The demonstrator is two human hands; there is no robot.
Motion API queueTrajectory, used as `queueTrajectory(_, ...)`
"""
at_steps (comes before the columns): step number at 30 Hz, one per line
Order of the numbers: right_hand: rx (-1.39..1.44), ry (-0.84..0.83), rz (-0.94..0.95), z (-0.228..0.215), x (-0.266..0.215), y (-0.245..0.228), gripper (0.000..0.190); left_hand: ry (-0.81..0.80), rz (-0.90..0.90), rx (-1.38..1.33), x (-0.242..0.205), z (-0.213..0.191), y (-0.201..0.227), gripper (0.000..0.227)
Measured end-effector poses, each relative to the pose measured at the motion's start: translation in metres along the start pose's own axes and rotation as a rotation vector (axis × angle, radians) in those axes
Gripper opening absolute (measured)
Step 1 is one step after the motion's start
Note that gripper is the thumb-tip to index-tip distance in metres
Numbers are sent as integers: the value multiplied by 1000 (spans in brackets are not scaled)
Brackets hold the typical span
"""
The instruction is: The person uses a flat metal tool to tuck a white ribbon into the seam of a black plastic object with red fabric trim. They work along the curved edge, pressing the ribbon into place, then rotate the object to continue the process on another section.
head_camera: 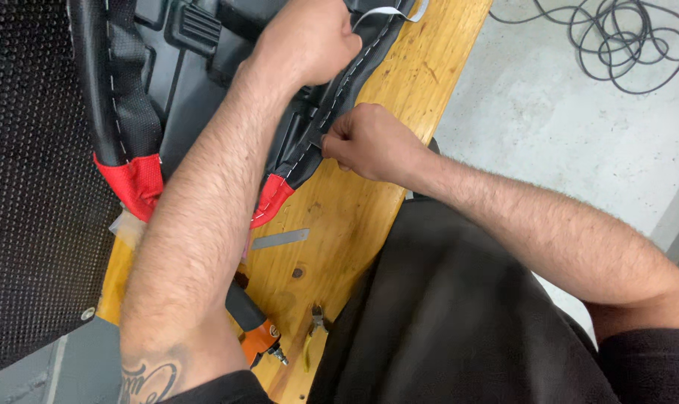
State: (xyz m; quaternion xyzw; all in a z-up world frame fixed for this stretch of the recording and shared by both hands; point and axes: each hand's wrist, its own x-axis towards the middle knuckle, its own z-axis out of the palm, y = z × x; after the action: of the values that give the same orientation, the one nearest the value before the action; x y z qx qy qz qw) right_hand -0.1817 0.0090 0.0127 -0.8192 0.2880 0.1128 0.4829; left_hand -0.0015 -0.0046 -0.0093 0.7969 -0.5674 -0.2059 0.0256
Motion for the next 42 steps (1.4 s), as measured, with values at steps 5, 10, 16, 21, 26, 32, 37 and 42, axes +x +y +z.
queueTrajectory(5, 83, -50, 62, -11, -8, -5, 30, 83, 22, 118, -19, -8, 23, 39)
queueTrajectory(10, 94, -77, 89, -23, -14, -2, 29, 10, -53, 269, -60, -17, 43, 31)
queueTrajectory(16, 209, -38, -6, -31, -13, 22, 30, -94, -146, 42, -122, -38, 43, 29)
queueTrajectory(21, 192, -2, 0, -38, -22, 20, 30, -124, -330, 78, -145, -19, 29, 31)
queueTrajectory(26, 197, -13, -41, -28, -12, 36, 30, -46, -365, 128, -153, -9, 40, 30)
queueTrajectory(32, 181, -9, -36, -29, -15, 35, 28, 76, -383, 148, -156, 0, 54, 24)
queueTrajectory(37, 181, 3, -28, -26, -14, 42, 27, 130, -361, 65, -161, 12, 49, 23)
queueTrajectory(42, 178, 2, -37, -23, -13, 44, 27, 123, -290, -10, -160, 8, 57, 41)
